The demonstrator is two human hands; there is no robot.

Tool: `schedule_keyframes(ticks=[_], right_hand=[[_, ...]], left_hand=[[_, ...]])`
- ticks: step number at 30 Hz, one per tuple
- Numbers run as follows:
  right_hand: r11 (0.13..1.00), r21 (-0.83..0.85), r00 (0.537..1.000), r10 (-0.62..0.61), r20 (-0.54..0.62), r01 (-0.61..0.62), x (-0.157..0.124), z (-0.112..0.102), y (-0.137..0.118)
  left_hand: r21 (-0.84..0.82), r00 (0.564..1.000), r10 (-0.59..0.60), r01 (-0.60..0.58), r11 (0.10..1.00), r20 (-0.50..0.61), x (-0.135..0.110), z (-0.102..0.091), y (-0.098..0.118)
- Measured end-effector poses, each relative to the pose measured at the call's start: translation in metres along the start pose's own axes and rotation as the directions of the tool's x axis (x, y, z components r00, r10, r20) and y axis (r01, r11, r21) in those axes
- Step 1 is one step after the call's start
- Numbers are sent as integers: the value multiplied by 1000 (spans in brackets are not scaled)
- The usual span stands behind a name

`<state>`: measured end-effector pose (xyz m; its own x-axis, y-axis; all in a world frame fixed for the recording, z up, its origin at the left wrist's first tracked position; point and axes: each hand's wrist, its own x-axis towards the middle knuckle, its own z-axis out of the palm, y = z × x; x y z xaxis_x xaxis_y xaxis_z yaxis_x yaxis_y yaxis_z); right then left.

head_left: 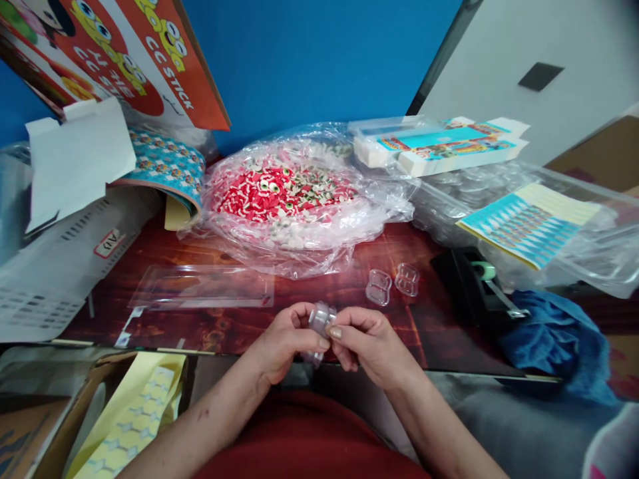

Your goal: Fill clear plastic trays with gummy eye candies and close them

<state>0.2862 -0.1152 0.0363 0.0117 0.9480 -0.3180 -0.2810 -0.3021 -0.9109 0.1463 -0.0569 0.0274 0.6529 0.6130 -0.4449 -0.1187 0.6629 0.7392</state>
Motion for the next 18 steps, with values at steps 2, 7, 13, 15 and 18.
schedule_keyframes(ticks=[2,7,13,15,18], right_hand=[[999,39,1000,-5,-8,5,0,0,0],[995,-97,998,-28,-55,22,-2,-1,-4],[975,-219,998,-40,-51,27,-2,0,-3],[988,-152,999,-19,-37,13,-2,0,1],[999,-44,999,7,-35,-9,-4,-2,2]], left_hand=[[-22,999,-12,13,1000,30,1,0,-1],[72,995,64,-58,996,-81,1,2,1],[141,990,65,-47,989,-128,-1,4,2],[94,994,48,-39,995,-100,-1,3,1],[1,998,42,-42,999,-45,-1,-1,0]])
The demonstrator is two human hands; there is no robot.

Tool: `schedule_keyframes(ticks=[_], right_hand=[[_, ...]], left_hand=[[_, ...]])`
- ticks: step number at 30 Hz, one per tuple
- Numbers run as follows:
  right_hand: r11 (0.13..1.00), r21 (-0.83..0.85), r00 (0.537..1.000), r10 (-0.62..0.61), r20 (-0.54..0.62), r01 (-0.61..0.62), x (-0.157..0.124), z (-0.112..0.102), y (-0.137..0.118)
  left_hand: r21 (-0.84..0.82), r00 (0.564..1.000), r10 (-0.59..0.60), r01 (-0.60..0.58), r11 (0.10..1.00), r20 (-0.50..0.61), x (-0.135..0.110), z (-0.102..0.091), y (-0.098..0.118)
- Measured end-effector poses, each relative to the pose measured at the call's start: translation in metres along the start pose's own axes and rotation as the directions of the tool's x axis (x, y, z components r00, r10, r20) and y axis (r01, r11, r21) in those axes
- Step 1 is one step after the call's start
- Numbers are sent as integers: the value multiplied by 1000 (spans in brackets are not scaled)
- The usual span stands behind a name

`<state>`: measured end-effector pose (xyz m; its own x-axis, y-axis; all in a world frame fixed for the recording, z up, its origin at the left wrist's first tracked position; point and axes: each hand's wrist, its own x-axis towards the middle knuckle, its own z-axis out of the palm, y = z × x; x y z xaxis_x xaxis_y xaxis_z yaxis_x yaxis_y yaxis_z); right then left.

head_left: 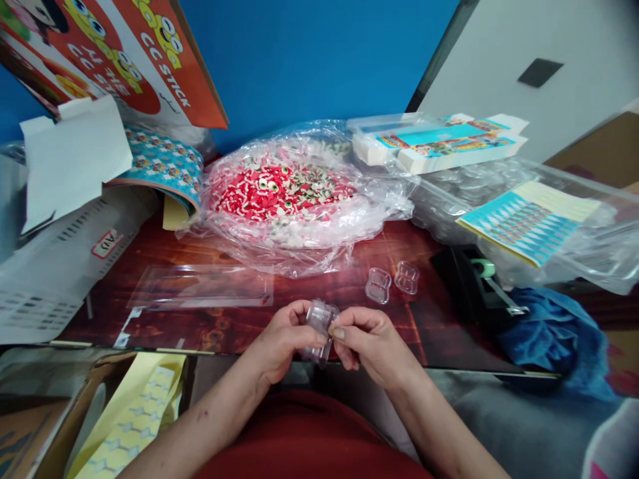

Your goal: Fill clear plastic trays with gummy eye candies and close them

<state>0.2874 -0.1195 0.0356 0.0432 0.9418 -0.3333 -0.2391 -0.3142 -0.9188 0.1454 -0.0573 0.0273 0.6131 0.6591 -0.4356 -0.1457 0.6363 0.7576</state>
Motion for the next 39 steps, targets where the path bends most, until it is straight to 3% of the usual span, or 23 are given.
schedule_keyframes(ticks=[2,4,6,8,13,18,22,26,29,34,39], right_hand=[[1000,-28,999,10,-44,-11,0,-3,-4],[956,-294,990,-34,-137,-8,5,-6,-8],[782,-624,972,-132,-195,-19,16,-8,-10],[593,-804,961,-202,-189,-34,31,-8,-8],[423,-906,933,-313,-179,-32,50,-25,-9],[243,-965,851,-482,-210,-101,28,-93,-15],[8,-985,868,-472,-155,-171,6,-140,5],[-211,-956,833,-550,-54,-201,-8,-144,19],[-245,-940,832,-550,-69,-239,-8,-127,26],[-185,-943,832,-537,-139,-277,7,-103,40],[-140,-974,837,-542,-77,-181,24,-107,24]], left_hand=[[-25,1000,-4,4,1000,2,1,-2,1],[32,998,-24,26,999,-66,4,-4,2],[130,986,-35,57,990,-161,8,-6,3],[218,970,-8,63,974,-242,14,-6,2],[306,924,108,10,952,-367,26,-10,0],[301,897,146,-15,954,-418,26,-16,4],[236,911,64,38,971,-407,15,-18,13],[179,944,19,43,983,-329,1,-14,16],[239,963,49,17,971,-266,-1,-4,10],[385,993,25,22,923,-118,16,18,-3],[466,999,13,11,885,-48,48,36,-4]])
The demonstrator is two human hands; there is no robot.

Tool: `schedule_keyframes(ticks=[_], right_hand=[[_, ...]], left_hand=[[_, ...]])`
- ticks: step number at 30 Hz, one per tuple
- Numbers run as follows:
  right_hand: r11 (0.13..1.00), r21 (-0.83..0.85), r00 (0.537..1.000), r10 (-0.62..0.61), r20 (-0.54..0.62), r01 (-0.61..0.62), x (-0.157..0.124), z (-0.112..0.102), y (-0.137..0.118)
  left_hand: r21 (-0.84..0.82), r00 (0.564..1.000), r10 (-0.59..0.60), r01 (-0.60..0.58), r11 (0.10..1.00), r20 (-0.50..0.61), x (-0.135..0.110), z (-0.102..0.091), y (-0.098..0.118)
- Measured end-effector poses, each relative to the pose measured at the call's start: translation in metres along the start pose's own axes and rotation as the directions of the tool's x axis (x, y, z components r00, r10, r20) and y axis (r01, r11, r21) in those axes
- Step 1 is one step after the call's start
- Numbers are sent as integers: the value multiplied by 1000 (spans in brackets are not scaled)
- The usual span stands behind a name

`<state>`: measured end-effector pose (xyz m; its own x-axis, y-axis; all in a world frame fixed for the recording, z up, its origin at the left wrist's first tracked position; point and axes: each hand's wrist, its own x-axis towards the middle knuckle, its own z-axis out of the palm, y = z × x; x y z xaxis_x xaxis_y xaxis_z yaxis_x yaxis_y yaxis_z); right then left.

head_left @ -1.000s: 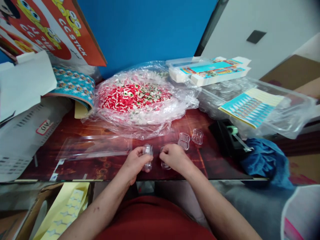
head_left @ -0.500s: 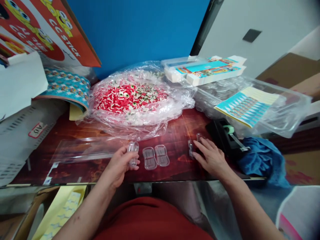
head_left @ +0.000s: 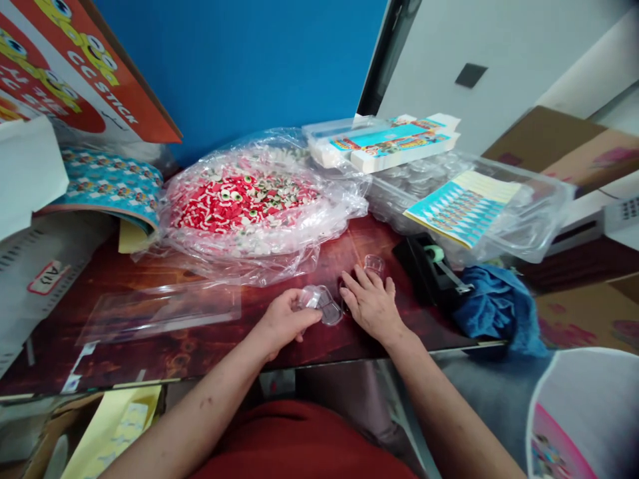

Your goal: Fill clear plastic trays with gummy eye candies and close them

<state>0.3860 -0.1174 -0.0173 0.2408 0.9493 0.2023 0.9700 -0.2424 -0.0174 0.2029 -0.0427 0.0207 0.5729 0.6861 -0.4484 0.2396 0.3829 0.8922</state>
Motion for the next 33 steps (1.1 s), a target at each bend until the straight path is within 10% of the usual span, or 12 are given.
schedule_keyframes(ticks=[12,20,28,33], right_hand=[[993,93,986,-58,-159,74,-39,-13,47],[948,256,909,-70,-410,188,-18,-36,-28],[904,190,919,-393,21,382,8,-29,-102],[896,141,902,-398,-169,422,20,-37,-119]], left_hand=[[-192,999,29,-25,981,21,-2,-23,18],[-483,998,-61,66,873,27,-49,-58,2],[-184,886,103,-206,961,-452,-51,-101,-16],[-419,942,1,-150,895,-335,-82,-122,-20]])
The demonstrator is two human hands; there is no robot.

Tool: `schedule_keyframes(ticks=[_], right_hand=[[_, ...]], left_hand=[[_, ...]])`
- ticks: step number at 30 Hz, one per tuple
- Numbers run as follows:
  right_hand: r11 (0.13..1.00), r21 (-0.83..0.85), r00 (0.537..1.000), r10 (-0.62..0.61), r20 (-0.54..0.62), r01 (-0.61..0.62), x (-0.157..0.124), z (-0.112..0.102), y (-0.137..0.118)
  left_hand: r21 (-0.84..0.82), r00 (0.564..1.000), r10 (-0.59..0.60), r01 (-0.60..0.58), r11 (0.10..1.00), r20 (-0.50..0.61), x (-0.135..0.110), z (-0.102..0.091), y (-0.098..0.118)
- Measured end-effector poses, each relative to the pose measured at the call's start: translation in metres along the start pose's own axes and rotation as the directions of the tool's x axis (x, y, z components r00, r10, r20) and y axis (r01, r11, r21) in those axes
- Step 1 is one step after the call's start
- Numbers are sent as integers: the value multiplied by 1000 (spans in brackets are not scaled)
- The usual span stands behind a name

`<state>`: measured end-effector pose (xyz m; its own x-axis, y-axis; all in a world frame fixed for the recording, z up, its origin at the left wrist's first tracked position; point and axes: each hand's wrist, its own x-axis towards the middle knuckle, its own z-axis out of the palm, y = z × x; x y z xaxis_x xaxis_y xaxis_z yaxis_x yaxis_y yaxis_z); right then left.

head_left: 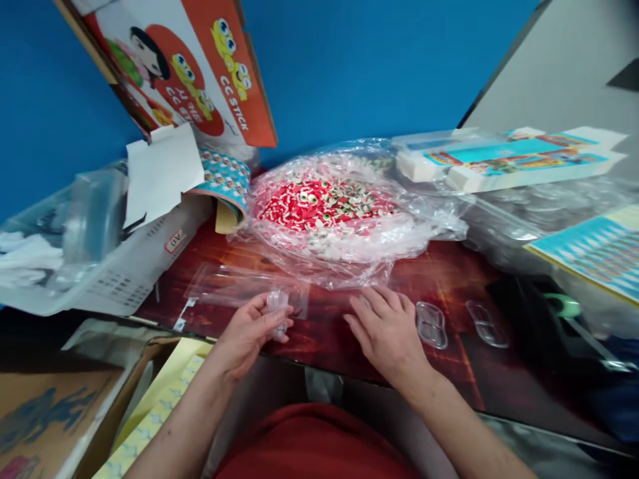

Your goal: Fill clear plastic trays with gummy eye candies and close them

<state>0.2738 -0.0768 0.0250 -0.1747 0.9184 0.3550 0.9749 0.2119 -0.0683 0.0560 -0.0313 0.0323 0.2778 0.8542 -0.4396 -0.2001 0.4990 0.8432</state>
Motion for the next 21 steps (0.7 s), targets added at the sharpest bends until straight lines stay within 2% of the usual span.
schedule_keyframes(ticks=[2,4,7,9,11,13,15,17,18,19,21], right_hand=[[985,23,984,-172,42,171,16,5,-23],[952,40,947,-305,97,303,32,16,-50],[925,4,921,-379,85,380,45,31,-77],[904,-21,904,-424,58,426,46,27,-78],[889,-39,890,-456,21,457,44,7,-64],[892,-100,896,-443,-17,440,46,-25,-38],[887,-338,938,-344,-35,313,54,-59,-4],[852,-496,969,-234,-76,167,69,-83,35],[850,-525,987,-119,-108,45,80,-90,54],[853,-522,989,-76,-127,-2,92,-93,72],[907,-421,990,-57,-127,-2,118,-90,103]], left_hand=[[-124,999,-16,20,992,31,-11,-5,3],[-221,1000,22,-19,975,11,-20,-11,7],[-291,995,91,-101,951,-49,-35,-30,15],[-326,991,102,-125,937,-89,-44,-46,18],[-372,990,88,-124,920,-111,-51,-58,18],[-416,993,68,-102,903,-97,-52,-62,15],[-441,998,45,-64,895,-55,-48,-58,12],[-444,1000,17,-18,896,-6,-41,-47,9],[-437,1000,4,3,899,14,-37,-41,8],[-427,1000,-8,20,904,30,-33,-34,7],[-397,999,-16,30,917,39,-27,-23,5]])
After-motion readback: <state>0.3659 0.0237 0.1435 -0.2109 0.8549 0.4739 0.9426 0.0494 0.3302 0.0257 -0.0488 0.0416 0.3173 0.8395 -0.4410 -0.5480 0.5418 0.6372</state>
